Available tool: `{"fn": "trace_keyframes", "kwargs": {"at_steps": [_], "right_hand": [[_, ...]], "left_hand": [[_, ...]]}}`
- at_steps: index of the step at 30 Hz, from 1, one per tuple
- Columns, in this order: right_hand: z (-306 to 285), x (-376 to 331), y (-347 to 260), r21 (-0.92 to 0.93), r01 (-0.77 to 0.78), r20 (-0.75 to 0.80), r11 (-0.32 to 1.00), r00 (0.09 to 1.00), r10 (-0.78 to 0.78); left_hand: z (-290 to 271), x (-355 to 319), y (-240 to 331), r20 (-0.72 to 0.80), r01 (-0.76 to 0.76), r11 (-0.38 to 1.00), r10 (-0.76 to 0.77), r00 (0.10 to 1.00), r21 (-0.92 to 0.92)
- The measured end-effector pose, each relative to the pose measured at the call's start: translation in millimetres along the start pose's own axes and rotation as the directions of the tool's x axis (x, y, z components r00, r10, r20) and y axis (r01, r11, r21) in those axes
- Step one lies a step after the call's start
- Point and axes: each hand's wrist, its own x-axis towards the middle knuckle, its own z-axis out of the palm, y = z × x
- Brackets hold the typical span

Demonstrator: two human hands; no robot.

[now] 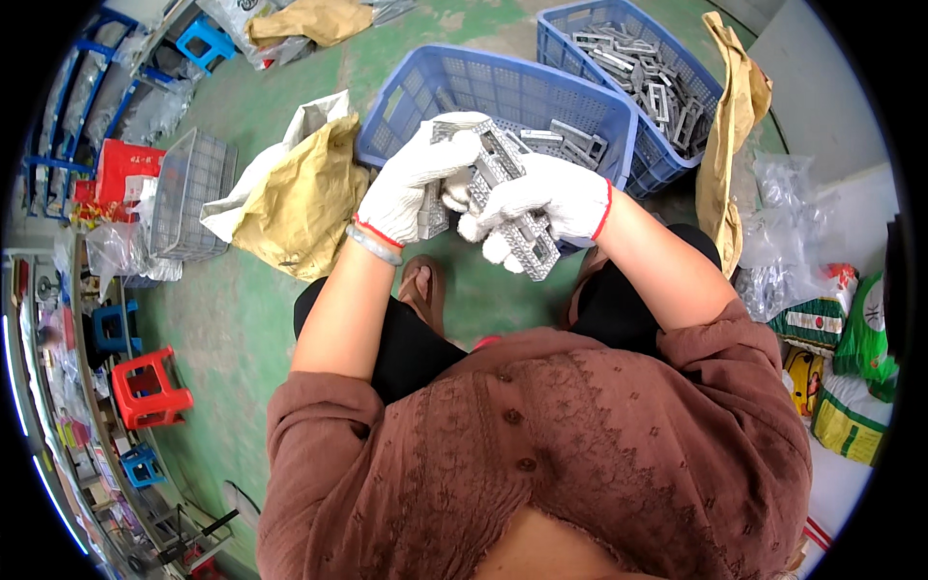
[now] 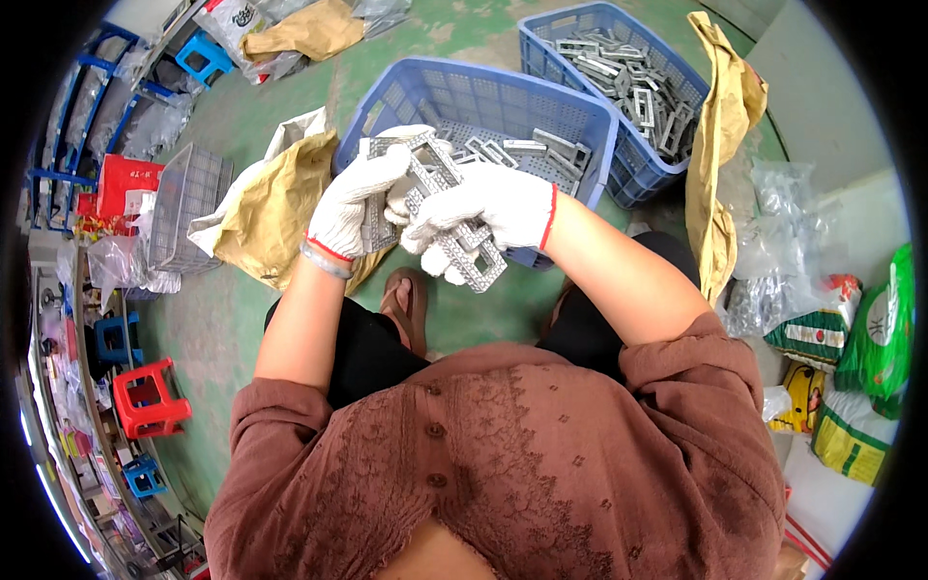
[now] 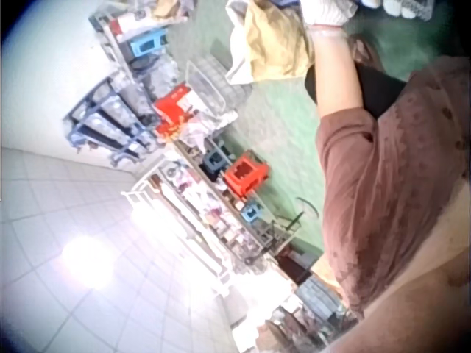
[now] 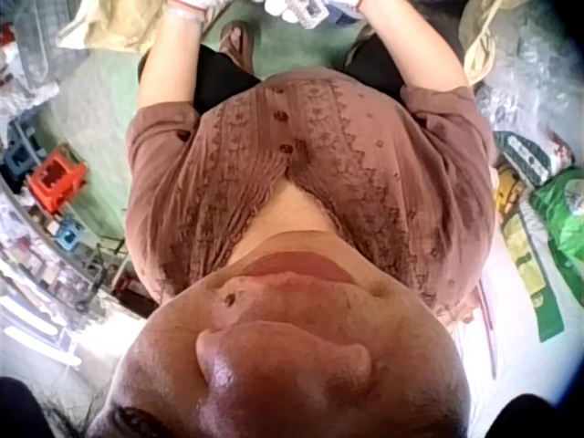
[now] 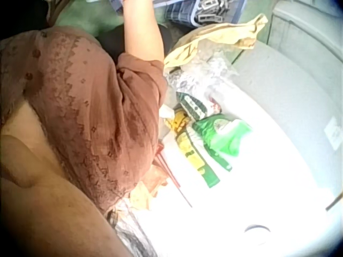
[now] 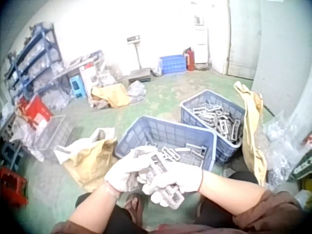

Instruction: The person sits on a low stool and sorts small rectangular metal parts from a blue basket into a paper bag. They pick up the parts by hand, inspect them, and place them into the bag repeatedly.

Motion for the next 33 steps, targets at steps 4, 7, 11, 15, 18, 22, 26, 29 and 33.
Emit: {"fn": "trace_keyframes", "kwargs": {"at_steps": [4, 7, 11, 15, 18, 22, 26, 29, 33], "right_hand": [[-4, 5, 0, -0.095, -0.071, 0.037, 0.993, 0.997, 0.075], [-2, 9, 2, -0.023, -0.084, 0.044, 0.996, 0.995, 0.085], [-6, 14, 4, 0.065, -0.081, 0.133, 0.995, 0.988, 0.072], [-12, 16, 6, 0.063, -0.097, 0.114, 0.993, 0.989, 0.089], [-8, 15, 8, -0.051, -0.016, 0.027, 0.999, 0.999, 0.017], [13, 3, -2, -0.472, 0.046, -0.169, 0.88, 0.975, -0.141], [15, 2, 2, -0.771, 0.06, -0.232, 0.634, 0.901, -0.366], [21, 3, 4, -0.891, 0.106, -0.179, 0.442, 0.812, -0.555], [7, 10, 10, -0.981, 0.07, -0.065, 0.179, 0.757, -0.65]], "left_hand": [[3, 1, -8, 0.064, -0.001, 0.997, 0.006, 0.998, -0.081], [4, 3, -11, -0.045, -0.013, 0.992, 0.007, 0.999, -0.122], [-12, 4, -9, -0.211, -0.155, 0.968, 0.112, 0.971, -0.199], [-44, 6, -8, -0.259, -0.205, 0.949, 0.141, 0.956, -0.239], [-48, 5, -10, -0.32, -0.27, 0.934, 0.188, 0.929, -0.234], [-43, -3, -11, -0.38, -0.307, 0.919, 0.2, 0.903, -0.246], [-33, -6, -6, -0.445, -0.325, 0.909, 0.186, 0.876, -0.26], [-21, -8, -4, -0.505, -0.341, 0.91, 0.184, 0.843, -0.238], [-30, -8, -9, -0.458, -0.309, 0.909, 0.156, 0.875, -0.28]]}}
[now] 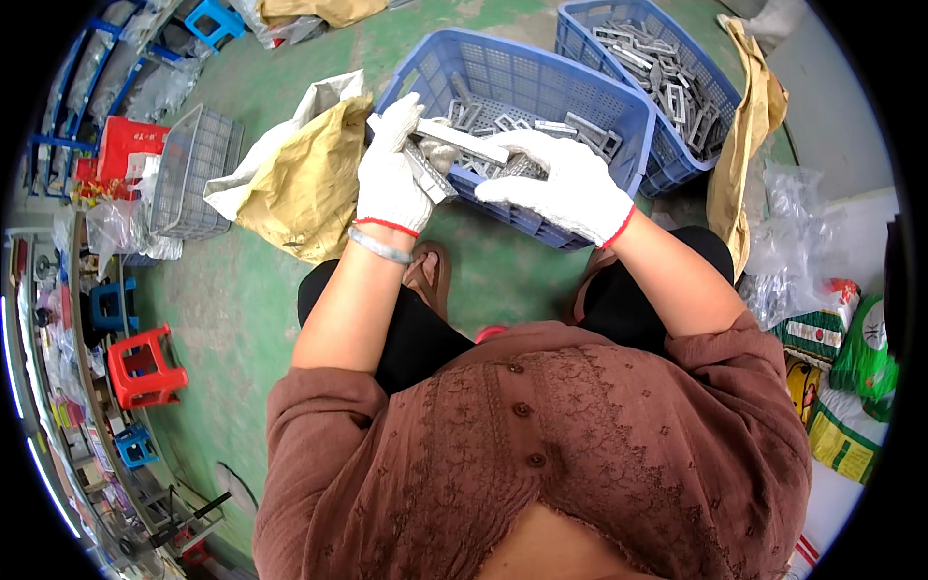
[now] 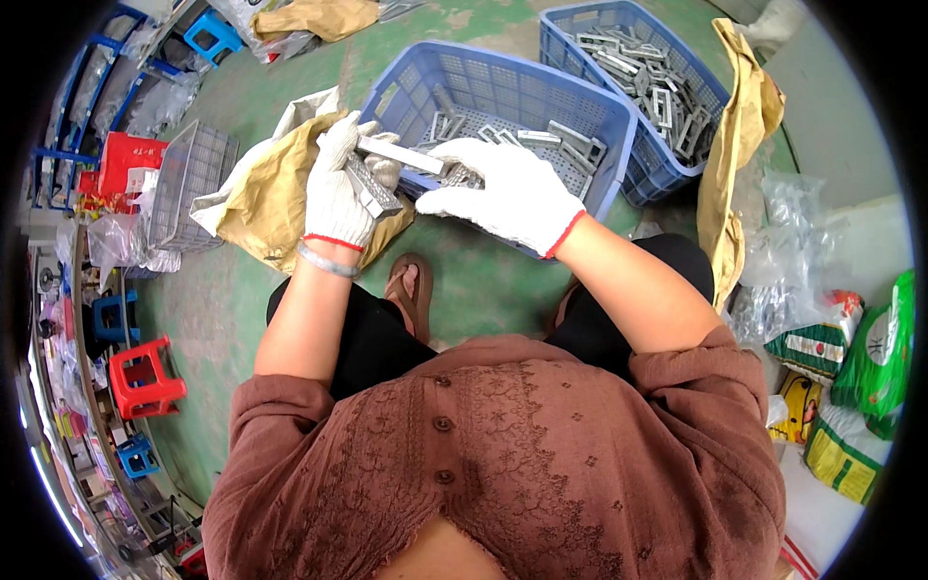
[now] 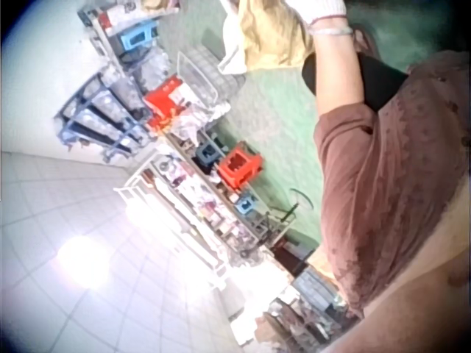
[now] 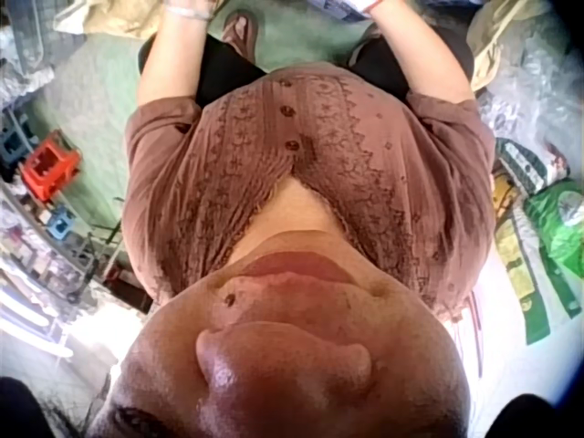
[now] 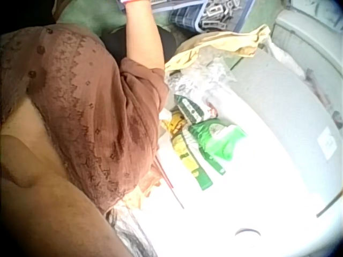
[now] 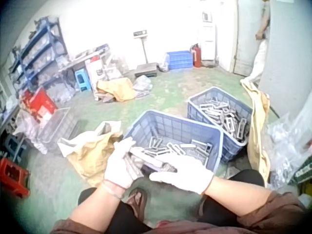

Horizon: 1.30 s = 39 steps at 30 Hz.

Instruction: The person sits on a low stool and sorts small rectangular metal parts from a blue basket into a paper bag. They pick up the parts by hand, inspect them, and place them into the bag repeatedly.

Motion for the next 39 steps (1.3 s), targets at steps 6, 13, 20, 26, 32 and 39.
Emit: {"fn": "trace_keyframes", "kwargs": {"at_steps": [6, 13, 20, 26, 32, 39], "right_hand": [[-4, -1, 1, 0.033, -0.025, 0.011, 0.999, 1.0, 0.025], [-5, -2, 4, 0.05, 0.034, -0.062, 0.998, 0.998, -0.031], [-11, -2, -10, 0.409, -0.284, 0.204, 0.867, 0.955, 0.217], [-18, -3, -19, 0.652, -0.557, 0.482, 0.515, 0.828, 0.285], [-10, -3, -15, 0.691, -0.645, 0.638, 0.326, 0.757, 0.145], [-24, 5, -11, 0.785, -0.612, 0.607, 0.097, 0.791, 0.079]], "left_hand": [[8, -7, -1, -0.018, -0.014, 1.0, 0.014, 1.0, 0.017], [5, -6, 3, 0.139, 0.094, 0.985, -0.074, 0.988, -0.146], [-3, -7, 4, 0.267, 0.09, 0.992, -0.064, 0.961, -0.086], [2, -12, -2, 0.368, 0.152, 0.972, -0.077, 0.927, -0.18], [17, -13, -3, 0.356, 0.25, 0.932, -0.147, 0.923, -0.262], [8, 3, 3, 0.115, 0.074, 0.934, -0.036, 0.993, -0.35]]}}
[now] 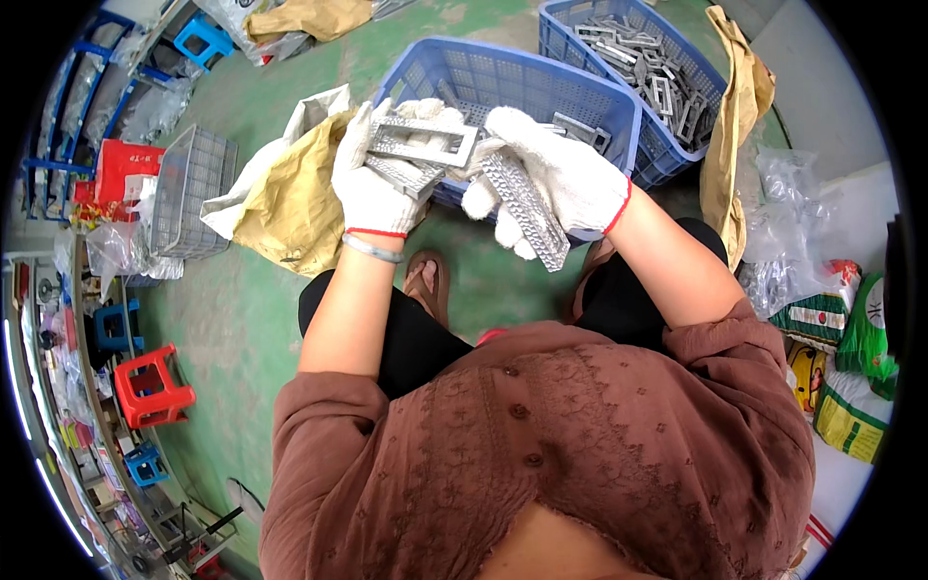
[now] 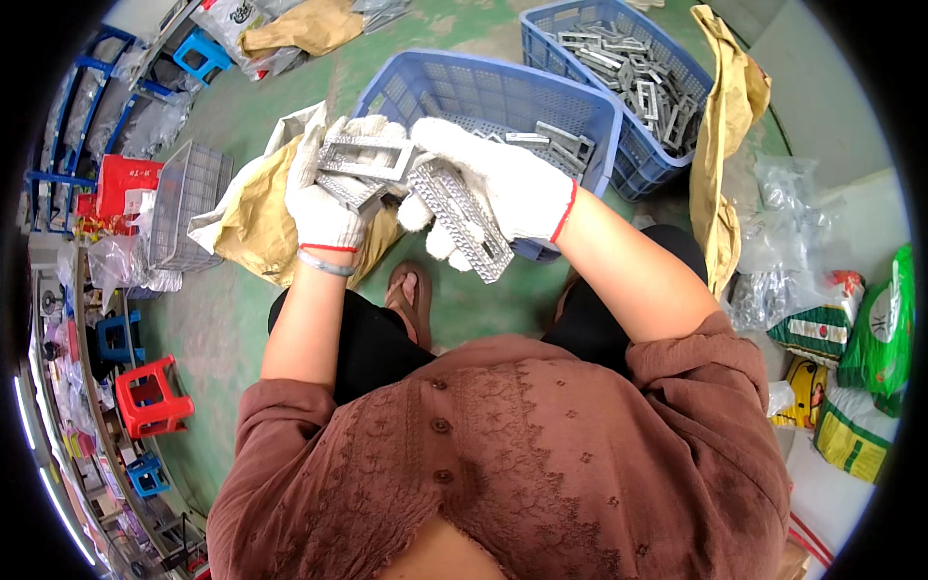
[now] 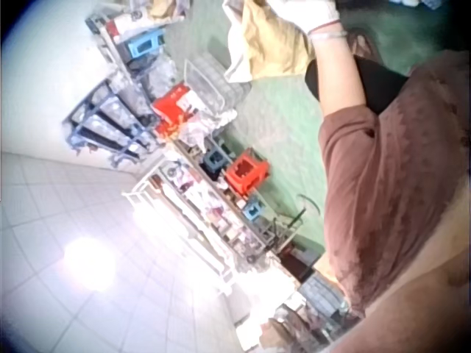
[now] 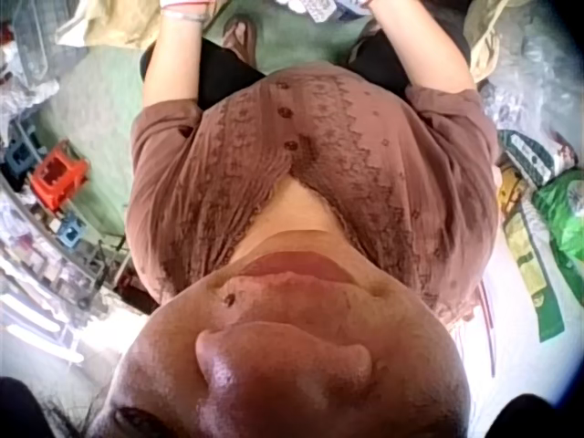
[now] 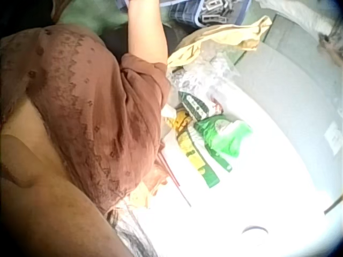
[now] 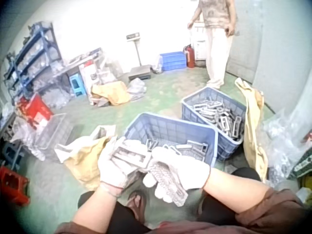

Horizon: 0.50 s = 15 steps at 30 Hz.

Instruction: The person sits on a low stool and sorts small rectangular metal parts from a blue basket into a paper bag. They pick up the parts by hand, inspect them, and place them into the bag repeatedly.

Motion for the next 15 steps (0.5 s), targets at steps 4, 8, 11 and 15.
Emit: {"fn": "trace_keyframes", "kwargs": {"at_steps": [4, 8, 11, 15], "right_hand": [[-10, 0, -7, 0.101, 0.079, 0.042, 0.992, 0.996, -0.084], [-26, 2, -16, -0.012, 0.304, -0.035, 0.953, 0.952, -0.304], [-37, 3, -17, -0.206, 0.398, -0.086, 0.894, 0.903, -0.421], [-29, 2, -19, -0.616, 0.258, -0.21, 0.745, 0.857, -0.471]], "left_hand": [[1, 0, 7, -0.046, -0.023, 0.999, 0.024, 0.999, 0.025], [-1, -2, 0, 0.031, 0.093, 0.979, -0.1, 0.994, 0.18], [3, -11, -27, -0.153, 0.222, 0.917, -0.179, 0.972, 0.333], [1, -14, -58, -0.059, 0.24, 0.873, -0.237, 0.97, 0.426]]}}
